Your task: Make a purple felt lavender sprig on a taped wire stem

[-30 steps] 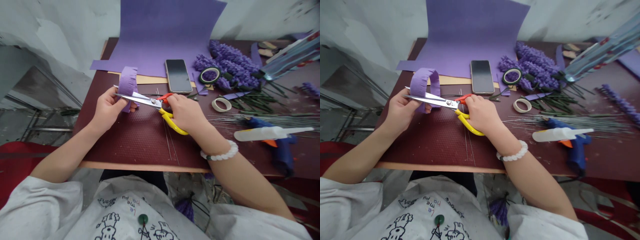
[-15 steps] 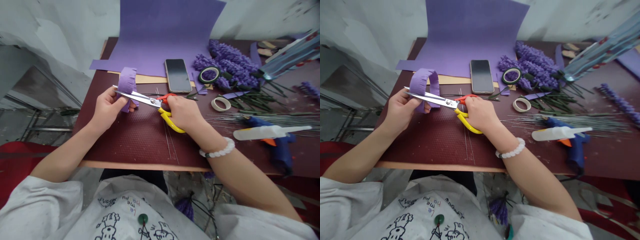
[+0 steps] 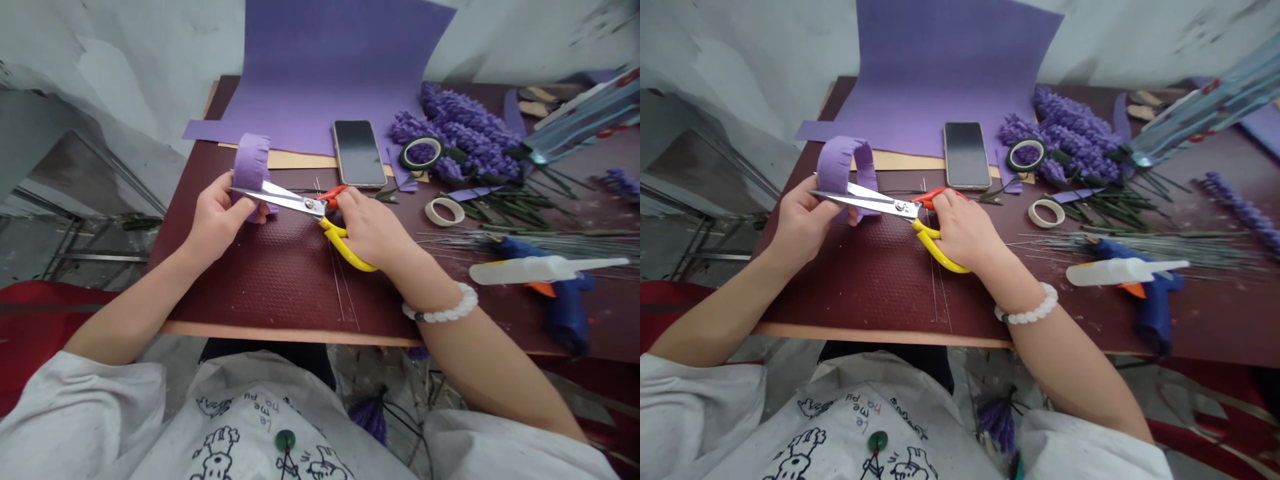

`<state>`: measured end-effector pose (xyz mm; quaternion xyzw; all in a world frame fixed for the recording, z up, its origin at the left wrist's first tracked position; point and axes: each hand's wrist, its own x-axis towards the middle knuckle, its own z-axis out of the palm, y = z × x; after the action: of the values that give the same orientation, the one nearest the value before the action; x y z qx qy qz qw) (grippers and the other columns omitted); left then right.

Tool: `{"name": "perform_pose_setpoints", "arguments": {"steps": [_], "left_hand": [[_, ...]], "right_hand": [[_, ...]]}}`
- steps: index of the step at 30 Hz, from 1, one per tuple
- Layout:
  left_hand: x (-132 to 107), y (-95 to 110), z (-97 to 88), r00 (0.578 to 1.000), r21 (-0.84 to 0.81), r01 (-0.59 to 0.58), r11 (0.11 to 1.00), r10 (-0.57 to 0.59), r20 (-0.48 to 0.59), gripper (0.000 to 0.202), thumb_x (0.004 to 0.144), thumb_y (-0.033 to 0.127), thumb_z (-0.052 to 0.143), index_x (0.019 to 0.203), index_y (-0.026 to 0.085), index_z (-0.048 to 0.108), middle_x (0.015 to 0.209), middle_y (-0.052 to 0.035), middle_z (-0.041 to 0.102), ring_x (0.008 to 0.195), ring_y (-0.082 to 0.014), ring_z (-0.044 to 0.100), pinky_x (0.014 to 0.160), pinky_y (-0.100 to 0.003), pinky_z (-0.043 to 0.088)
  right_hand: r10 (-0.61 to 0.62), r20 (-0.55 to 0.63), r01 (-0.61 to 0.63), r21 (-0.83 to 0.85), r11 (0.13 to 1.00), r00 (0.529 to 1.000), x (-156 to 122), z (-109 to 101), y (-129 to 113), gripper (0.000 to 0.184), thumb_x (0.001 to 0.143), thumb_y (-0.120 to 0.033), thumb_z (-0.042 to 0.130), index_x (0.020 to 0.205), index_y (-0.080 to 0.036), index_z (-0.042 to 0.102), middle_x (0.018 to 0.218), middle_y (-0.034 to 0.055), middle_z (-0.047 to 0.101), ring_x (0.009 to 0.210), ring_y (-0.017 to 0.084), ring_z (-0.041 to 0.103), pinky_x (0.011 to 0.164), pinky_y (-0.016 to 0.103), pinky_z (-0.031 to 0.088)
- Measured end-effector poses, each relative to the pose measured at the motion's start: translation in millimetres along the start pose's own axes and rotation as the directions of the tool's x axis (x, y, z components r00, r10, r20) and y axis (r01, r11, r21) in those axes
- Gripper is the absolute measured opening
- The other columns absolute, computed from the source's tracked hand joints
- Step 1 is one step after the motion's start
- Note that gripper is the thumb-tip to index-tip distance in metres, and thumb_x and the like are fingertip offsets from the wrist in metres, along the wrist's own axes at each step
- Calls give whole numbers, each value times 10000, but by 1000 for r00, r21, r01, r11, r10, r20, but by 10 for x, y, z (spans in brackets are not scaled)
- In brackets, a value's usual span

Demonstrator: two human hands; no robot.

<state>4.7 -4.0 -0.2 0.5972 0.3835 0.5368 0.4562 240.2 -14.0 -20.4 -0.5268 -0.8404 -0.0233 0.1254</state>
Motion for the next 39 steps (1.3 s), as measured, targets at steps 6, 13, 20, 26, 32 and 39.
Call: {"name": "perform_pose_setpoints", "arguments": {"steps": [6,13,20,26,32,39], "left_hand": [[-15,38,33,1000,3,4,1000,-4,2,85,740,149,662,748,163,579,592,28,634,543,-99,626,565,-233,538],[-17,34,41,1000,-1,29,1000,-29,4,85,746,142,678,759,149,595,609,14,660,532,-99,632,558,-234,549],[-15,14,36,1000,-20,12,1000,-12,10,53,751,110,646,761,138,602,617,8,662,525,-97,627,551,-234,552],[-12,10,48,1000,-30,-7,1000,7,5,67,752,103,622,748,151,575,627,19,657,510,-100,633,531,-233,552],[7,-50,25,1000,-72,-25,997,26,15,67,750,125,605,762,171,559,584,32,627,488,-92,602,502,-220,527],[18,-59,-28,995,-41,-81,996,78,-68,55,783,150,581,780,189,543,608,41,620,539,-98,620,547,-230,533]], "right_hand": [[50,44,-49,-24,999,998,14,-47,-42,470,868,-491,349,1023,-102,562,997,173,605,671,233,518,578,335,284],[138,136,-131,-55,990,981,41,-112,-83,419,831,-488,394,971,-130,561,808,136,649,630,240,536,550,312,243],[183,132,-163,-147,976,974,75,-99,-100,450,820,-478,402,1015,-116,587,747,130,661,616,249,561,533,299,206],[193,129,-169,-175,970,973,61,-90,-84,471,825,-518,382,967,-125,599,726,121,644,636,259,568,536,303,225],[-15,46,17,-53,998,999,4,-60,-16,488,881,-487,298,978,-96,574,955,185,628,853,294,556,709,364,370],[-3,61,5,-22,1000,998,1,-59,30,480,878,-484,302,1000,-102,565,962,181,623,870,294,541,749,382,389]]}}
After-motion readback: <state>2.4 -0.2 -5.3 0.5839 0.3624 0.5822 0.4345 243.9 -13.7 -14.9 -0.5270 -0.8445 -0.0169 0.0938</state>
